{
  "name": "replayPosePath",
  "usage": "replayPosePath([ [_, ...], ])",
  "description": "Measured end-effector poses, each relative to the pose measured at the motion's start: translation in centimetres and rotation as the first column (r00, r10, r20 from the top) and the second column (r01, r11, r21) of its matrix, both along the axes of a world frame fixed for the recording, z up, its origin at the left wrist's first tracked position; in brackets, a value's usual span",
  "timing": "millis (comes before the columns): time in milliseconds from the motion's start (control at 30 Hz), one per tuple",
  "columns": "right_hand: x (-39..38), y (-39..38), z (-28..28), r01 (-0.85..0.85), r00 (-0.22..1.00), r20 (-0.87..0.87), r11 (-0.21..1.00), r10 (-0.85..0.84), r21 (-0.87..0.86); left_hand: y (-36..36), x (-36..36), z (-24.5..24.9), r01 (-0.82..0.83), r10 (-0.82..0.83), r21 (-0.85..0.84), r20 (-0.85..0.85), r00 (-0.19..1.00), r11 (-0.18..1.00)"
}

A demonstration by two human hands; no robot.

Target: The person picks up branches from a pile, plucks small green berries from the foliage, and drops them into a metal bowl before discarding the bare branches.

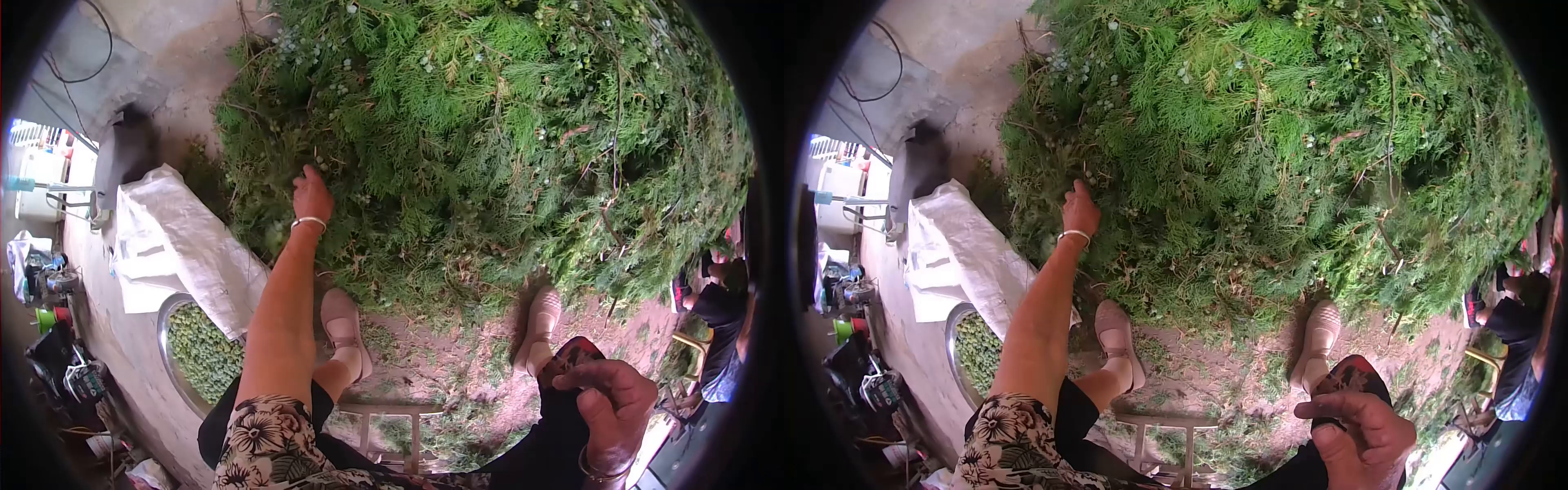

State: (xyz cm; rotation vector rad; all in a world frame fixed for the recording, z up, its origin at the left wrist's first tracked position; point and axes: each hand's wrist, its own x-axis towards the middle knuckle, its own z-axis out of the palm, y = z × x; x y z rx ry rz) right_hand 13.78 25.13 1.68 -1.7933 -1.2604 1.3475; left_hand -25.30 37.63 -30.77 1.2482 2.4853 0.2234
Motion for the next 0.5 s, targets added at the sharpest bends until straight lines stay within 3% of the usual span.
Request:
replayPosePath([
  [233, 0.8, -0.9, 0.8, -0.084, 0.993, -0.076, 0.994, 0.090, 0.075, -2.7, 3.4, 4.5, 0.007, 0.009, 0.182, -0.084, 0.996, 0.983],
  [300, 0.6, -1.3, 1.2, -0.047, 0.997, -0.061, 0.999, 0.047, 0.007, -3.8, 4.5, 6.4, -0.002, -0.006, 0.238, 0.031, 0.999, 0.971],
  [367, 1.0, -1.7, 0.9, -0.004, 0.989, -0.149, 0.999, 0.012, 0.050, -4.8, 6.6, 8.9, -0.026, -0.001, 0.266, 0.102, 0.995, 0.964],
  [433, 1.9, -1.4, 1.0, -0.150, 0.986, -0.067, 0.988, 0.152, 0.037, -5.7, 8.4, 10.8, -0.049, -0.003, 0.291, 0.177, 0.984, 0.955],
  [500, 2.2, -1.3, 1.0, -0.144, 0.986, -0.072, 0.988, 0.148, 0.048, -6.3, 9.8, 12.6, -0.071, -0.063, 0.385, 0.326, 0.943, 0.920],
])
